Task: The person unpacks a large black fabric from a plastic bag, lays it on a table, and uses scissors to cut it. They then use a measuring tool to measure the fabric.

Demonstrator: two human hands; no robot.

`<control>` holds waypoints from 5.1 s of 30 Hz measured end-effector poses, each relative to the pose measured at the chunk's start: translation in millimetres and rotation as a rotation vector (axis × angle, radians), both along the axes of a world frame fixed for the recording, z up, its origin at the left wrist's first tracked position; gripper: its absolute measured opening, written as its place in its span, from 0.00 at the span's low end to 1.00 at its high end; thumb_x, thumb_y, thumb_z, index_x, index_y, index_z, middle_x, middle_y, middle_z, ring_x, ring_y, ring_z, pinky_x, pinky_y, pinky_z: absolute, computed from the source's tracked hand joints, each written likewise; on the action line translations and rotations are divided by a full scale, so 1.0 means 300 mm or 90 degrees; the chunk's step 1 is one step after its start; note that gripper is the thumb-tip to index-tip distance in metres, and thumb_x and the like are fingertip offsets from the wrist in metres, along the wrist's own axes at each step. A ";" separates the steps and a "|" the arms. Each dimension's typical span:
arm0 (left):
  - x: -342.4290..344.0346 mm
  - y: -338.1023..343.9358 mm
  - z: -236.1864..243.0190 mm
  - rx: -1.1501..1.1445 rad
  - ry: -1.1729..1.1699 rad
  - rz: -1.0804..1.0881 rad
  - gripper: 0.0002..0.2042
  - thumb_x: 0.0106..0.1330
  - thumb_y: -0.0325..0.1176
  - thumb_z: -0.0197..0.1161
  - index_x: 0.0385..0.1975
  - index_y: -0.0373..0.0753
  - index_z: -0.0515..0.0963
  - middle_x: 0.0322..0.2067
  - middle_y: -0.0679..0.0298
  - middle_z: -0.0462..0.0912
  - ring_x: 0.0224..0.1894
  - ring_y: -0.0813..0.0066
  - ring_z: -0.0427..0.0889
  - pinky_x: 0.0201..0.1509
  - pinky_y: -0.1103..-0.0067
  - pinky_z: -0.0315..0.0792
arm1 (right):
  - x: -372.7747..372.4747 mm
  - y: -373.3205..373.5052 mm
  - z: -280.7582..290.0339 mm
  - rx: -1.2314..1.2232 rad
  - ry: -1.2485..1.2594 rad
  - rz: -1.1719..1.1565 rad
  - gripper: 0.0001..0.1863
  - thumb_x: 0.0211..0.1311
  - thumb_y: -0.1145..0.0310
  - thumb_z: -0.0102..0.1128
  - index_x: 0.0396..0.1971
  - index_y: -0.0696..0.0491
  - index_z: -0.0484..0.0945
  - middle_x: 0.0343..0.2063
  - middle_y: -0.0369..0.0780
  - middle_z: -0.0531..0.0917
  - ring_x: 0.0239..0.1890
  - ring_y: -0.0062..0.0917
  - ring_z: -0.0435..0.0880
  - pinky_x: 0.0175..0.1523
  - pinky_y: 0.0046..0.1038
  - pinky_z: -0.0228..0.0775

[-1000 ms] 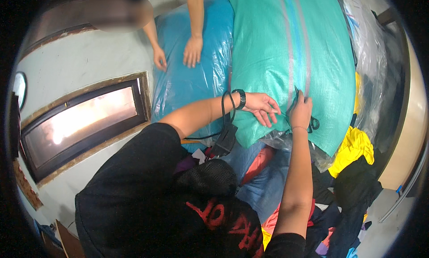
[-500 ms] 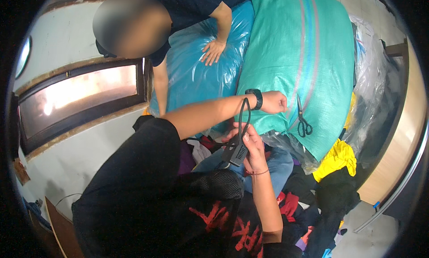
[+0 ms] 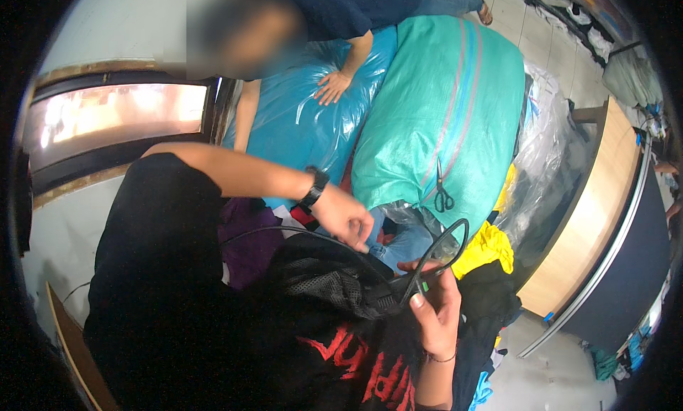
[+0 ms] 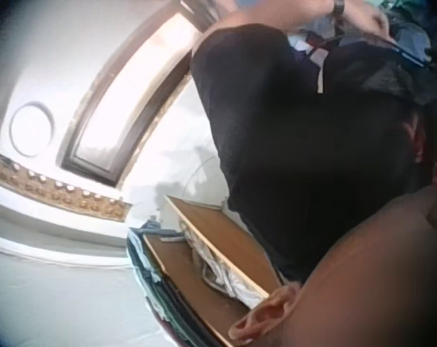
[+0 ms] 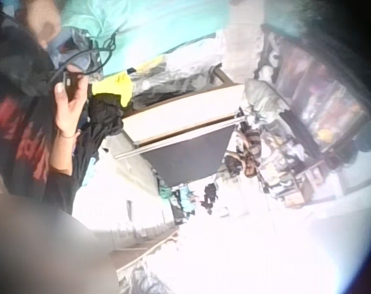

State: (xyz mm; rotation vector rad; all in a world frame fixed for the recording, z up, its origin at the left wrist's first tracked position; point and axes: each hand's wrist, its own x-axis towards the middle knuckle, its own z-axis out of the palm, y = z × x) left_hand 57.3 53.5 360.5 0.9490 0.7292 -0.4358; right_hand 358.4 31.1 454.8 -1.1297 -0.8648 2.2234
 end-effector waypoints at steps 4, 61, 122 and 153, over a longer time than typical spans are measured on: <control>-0.013 -0.084 0.145 0.020 -0.169 0.146 0.16 0.76 0.43 0.64 0.48 0.35 0.76 0.44 0.65 0.84 0.44 0.82 0.82 0.46 0.79 0.77 | 0.011 -0.021 0.091 0.025 -0.036 0.032 0.25 0.63 0.70 0.70 0.57 0.60 0.73 0.51 0.45 0.82 0.55 0.32 0.81 0.62 0.32 0.70; -0.163 -0.045 0.403 -0.022 -0.475 0.487 0.08 0.75 0.33 0.65 0.38 0.35 0.77 0.51 0.62 0.77 0.58 0.75 0.73 0.61 0.76 0.67 | -0.310 -0.086 0.489 0.654 -0.482 0.198 0.40 0.40 0.64 0.89 0.48 0.61 0.69 0.52 0.52 0.75 0.54 0.46 0.79 0.59 0.38 0.73; -0.218 -0.074 0.302 -0.113 -0.420 0.516 0.11 0.77 0.33 0.61 0.54 0.37 0.73 0.59 0.58 0.81 0.64 0.63 0.79 0.69 0.68 0.72 | -0.311 -0.013 0.466 0.558 -0.315 0.378 0.17 0.51 0.73 0.78 0.32 0.63 0.77 0.43 0.50 0.79 0.46 0.44 0.82 0.53 0.35 0.75; -0.122 -0.087 0.309 -0.085 -0.517 0.582 0.08 0.77 0.33 0.63 0.49 0.38 0.78 0.45 0.69 0.85 0.49 0.85 0.81 0.57 0.84 0.72 | -0.275 0.023 0.517 0.633 -0.232 0.512 0.09 0.59 0.72 0.72 0.35 0.59 0.80 0.38 0.46 0.85 0.45 0.43 0.84 0.56 0.38 0.74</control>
